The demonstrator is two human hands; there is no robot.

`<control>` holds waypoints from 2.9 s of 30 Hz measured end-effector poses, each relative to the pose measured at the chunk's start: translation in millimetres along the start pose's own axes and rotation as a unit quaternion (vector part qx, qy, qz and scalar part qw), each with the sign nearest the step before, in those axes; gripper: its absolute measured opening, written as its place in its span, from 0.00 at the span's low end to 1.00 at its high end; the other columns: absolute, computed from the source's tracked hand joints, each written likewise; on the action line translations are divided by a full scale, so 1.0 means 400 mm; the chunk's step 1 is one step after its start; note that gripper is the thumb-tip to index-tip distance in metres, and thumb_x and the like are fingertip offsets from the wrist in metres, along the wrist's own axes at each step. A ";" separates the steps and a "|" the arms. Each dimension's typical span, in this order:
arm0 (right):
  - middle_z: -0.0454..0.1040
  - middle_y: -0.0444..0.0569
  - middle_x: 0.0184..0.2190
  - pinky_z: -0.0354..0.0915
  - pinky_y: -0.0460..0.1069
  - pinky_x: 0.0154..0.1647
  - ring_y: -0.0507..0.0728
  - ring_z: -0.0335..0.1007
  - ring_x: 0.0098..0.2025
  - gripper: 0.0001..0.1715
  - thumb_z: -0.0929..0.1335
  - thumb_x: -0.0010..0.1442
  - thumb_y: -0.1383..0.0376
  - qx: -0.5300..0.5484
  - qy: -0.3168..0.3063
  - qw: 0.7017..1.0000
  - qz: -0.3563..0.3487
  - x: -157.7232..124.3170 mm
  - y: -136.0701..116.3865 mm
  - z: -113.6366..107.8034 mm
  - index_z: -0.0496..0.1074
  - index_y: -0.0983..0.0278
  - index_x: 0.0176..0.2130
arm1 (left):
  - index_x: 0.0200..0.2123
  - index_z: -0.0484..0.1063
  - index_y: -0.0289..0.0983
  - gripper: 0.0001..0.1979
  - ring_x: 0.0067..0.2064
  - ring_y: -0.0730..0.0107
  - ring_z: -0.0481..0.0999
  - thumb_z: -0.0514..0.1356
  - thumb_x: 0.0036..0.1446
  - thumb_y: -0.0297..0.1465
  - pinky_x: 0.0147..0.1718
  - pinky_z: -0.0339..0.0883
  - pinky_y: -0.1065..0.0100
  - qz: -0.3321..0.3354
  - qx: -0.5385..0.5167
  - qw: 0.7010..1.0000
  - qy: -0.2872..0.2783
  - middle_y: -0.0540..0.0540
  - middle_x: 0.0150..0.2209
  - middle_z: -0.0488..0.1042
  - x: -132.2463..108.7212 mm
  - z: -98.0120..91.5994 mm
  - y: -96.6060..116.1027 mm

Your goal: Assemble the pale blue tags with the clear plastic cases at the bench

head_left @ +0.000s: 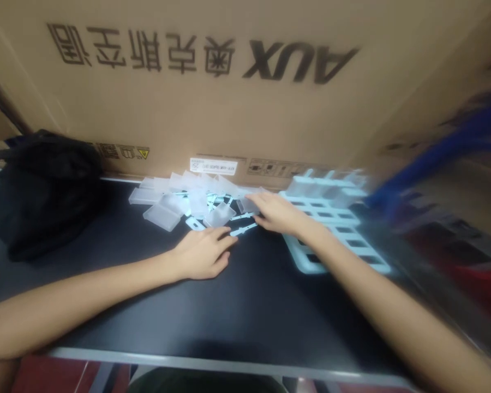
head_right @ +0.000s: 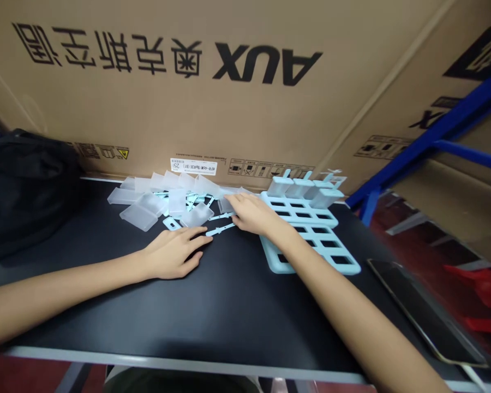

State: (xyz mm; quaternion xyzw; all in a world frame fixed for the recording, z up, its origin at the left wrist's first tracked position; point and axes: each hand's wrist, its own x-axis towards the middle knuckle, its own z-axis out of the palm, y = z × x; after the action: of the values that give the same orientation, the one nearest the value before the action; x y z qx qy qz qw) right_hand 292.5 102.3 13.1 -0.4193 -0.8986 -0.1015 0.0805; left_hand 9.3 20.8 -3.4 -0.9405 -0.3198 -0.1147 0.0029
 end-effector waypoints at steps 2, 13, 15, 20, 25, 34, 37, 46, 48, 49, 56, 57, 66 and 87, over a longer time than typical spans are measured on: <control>0.77 0.62 0.56 0.70 0.66 0.57 0.71 0.73 0.58 0.30 0.69 0.64 0.65 0.006 -0.010 1.000 0.012 0.000 0.004 -0.008 0.67 0.66 0.64 | 0.66 0.69 0.41 0.23 0.52 0.50 0.82 0.53 0.71 0.37 0.43 0.80 0.55 -0.006 -0.005 1.000 -0.007 0.36 0.65 0.71 0.007 0.000 0.002; 0.78 0.55 0.46 0.71 0.60 0.49 0.65 0.75 0.48 0.14 0.66 0.70 0.63 0.142 -0.017 0.987 -0.077 0.022 -0.057 -0.046 0.73 0.60 0.54 | 0.60 0.70 0.38 0.19 0.50 0.58 0.81 0.52 0.70 0.35 0.35 0.77 0.64 -0.010 -0.038 0.998 -0.043 0.40 0.58 0.76 -0.001 -0.012 0.003; 0.79 0.54 0.44 0.72 0.60 0.48 0.65 0.76 0.46 0.13 0.66 0.70 0.64 0.134 -0.029 0.987 -0.080 0.026 -0.067 -0.045 0.74 0.60 0.53 | 0.59 0.70 0.38 0.18 0.49 0.58 0.82 0.52 0.70 0.35 0.33 0.77 0.64 -0.008 -0.036 0.998 -0.045 0.41 0.57 0.76 -0.002 -0.016 0.002; 0.80 0.55 0.43 0.72 0.60 0.48 0.65 0.77 0.45 0.19 0.65 0.68 0.70 0.114 -0.040 0.990 -0.068 0.022 -0.071 -0.031 0.72 0.63 0.57 | 0.58 0.70 0.39 0.17 0.47 0.60 0.82 0.52 0.70 0.34 0.34 0.77 0.64 0.005 -0.019 1.000 -0.022 0.42 0.57 0.76 -0.010 -0.021 0.001; 0.80 0.53 0.43 0.68 0.56 0.47 0.62 0.76 0.43 0.12 0.66 0.69 0.69 0.113 -0.030 0.992 -0.045 0.040 -0.077 -0.055 0.74 0.63 0.51 | 0.57 0.70 0.39 0.16 0.48 0.62 0.83 0.53 0.70 0.33 0.35 0.77 0.67 0.034 -0.018 0.999 -0.004 0.42 0.56 0.78 -0.010 -0.020 -0.001; 0.78 0.58 0.52 0.59 0.55 0.50 0.64 0.67 0.55 0.20 0.61 0.69 0.74 0.018 -0.083 0.996 -0.011 0.152 -0.103 -0.109 0.80 0.65 0.49 | 0.56 0.72 0.37 0.15 0.48 0.62 0.83 0.53 0.71 0.32 0.38 0.78 0.64 0.083 -0.010 0.996 0.013 0.44 0.57 0.79 -0.002 -0.009 -0.006; 0.79 0.58 0.50 0.59 0.54 0.52 0.63 0.69 0.56 0.21 0.60 0.70 0.73 0.013 -0.122 0.992 -0.007 0.192 -0.118 -0.128 0.80 0.65 0.48 | 0.54 0.73 0.37 0.14 0.47 0.62 0.83 0.53 0.71 0.32 0.37 0.78 0.63 0.088 -0.002 0.996 0.014 0.45 0.57 0.79 -0.002 -0.009 -0.004; 0.82 0.63 0.47 0.66 0.53 0.44 0.65 0.80 0.48 0.20 0.63 0.68 0.68 -0.005 -0.211 0.976 0.053 0.266 -0.145 -0.130 0.82 0.67 0.50 | 0.51 0.74 0.38 0.13 0.47 0.61 0.82 0.53 0.71 0.33 0.36 0.77 0.62 0.092 0.011 0.996 0.011 0.47 0.56 0.78 0.001 -0.004 -0.004; 0.82 0.61 0.47 0.66 0.53 0.42 0.65 0.80 0.47 0.18 0.66 0.65 0.67 0.001 -0.218 0.974 0.058 0.275 -0.142 -0.123 0.83 0.65 0.49 | 0.51 0.74 0.38 0.13 0.47 0.62 0.82 0.53 0.71 0.33 0.38 0.77 0.62 0.096 0.008 0.995 0.008 0.47 0.56 0.78 0.001 -0.002 -0.005; 0.82 0.60 0.46 0.66 0.52 0.41 0.65 0.80 0.47 0.17 0.68 0.63 0.67 0.003 -0.221 0.974 0.058 0.279 -0.140 -0.119 0.83 0.64 0.49 | 0.51 0.74 0.38 0.13 0.47 0.62 0.82 0.52 0.72 0.33 0.39 0.77 0.62 0.097 0.006 0.995 0.005 0.46 0.56 0.78 0.001 -0.001 -0.005; 0.82 0.58 0.41 0.62 0.52 0.37 0.64 0.79 0.43 0.14 0.68 0.60 0.68 -0.004 -0.204 0.978 0.032 0.284 -0.126 -0.103 0.82 0.64 0.44 | 0.53 0.74 0.37 0.15 0.48 0.61 0.82 0.52 0.72 0.33 0.39 0.77 0.62 0.085 0.003 0.996 -0.014 0.45 0.55 0.78 0.001 -0.009 -0.003; 0.82 0.58 0.41 0.61 0.52 0.36 0.64 0.79 0.42 0.14 0.68 0.60 0.68 -0.005 -0.201 0.979 0.028 0.281 -0.123 -0.105 0.82 0.64 0.43 | 0.53 0.74 0.38 0.15 0.48 0.62 0.82 0.51 0.72 0.33 0.39 0.77 0.63 0.082 0.002 0.997 -0.017 0.45 0.55 0.78 0.000 -0.010 -0.003; 0.76 0.49 0.33 0.53 0.50 0.33 0.56 0.67 0.33 0.05 0.67 0.59 0.62 0.104 -0.102 0.986 0.085 0.164 -0.067 -0.173 0.70 0.62 0.34 | 0.54 0.73 0.38 0.15 0.47 0.62 0.81 0.51 0.72 0.34 0.38 0.76 0.63 0.065 -0.004 0.998 -0.022 0.45 0.53 0.77 0.004 -0.013 -0.002; 0.79 0.51 0.45 0.65 0.49 0.41 0.57 0.76 0.41 0.05 0.64 0.69 0.67 0.190 -0.056 0.980 -0.001 -0.114 -0.160 -0.107 0.69 0.60 0.39 | 0.49 0.75 0.33 0.24 0.55 0.43 0.72 0.55 0.71 0.48 0.51 0.66 0.49 -0.048 0.144 0.986 0.074 0.31 0.59 0.74 0.029 -0.040 -0.034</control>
State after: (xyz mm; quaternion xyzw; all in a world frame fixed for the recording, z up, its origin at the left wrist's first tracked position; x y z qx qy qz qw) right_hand 274.8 17.9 36.6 -0.4001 -0.9051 0.0946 0.1086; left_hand 6.6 37.1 13.8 -0.9025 -0.3769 -0.1369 0.1569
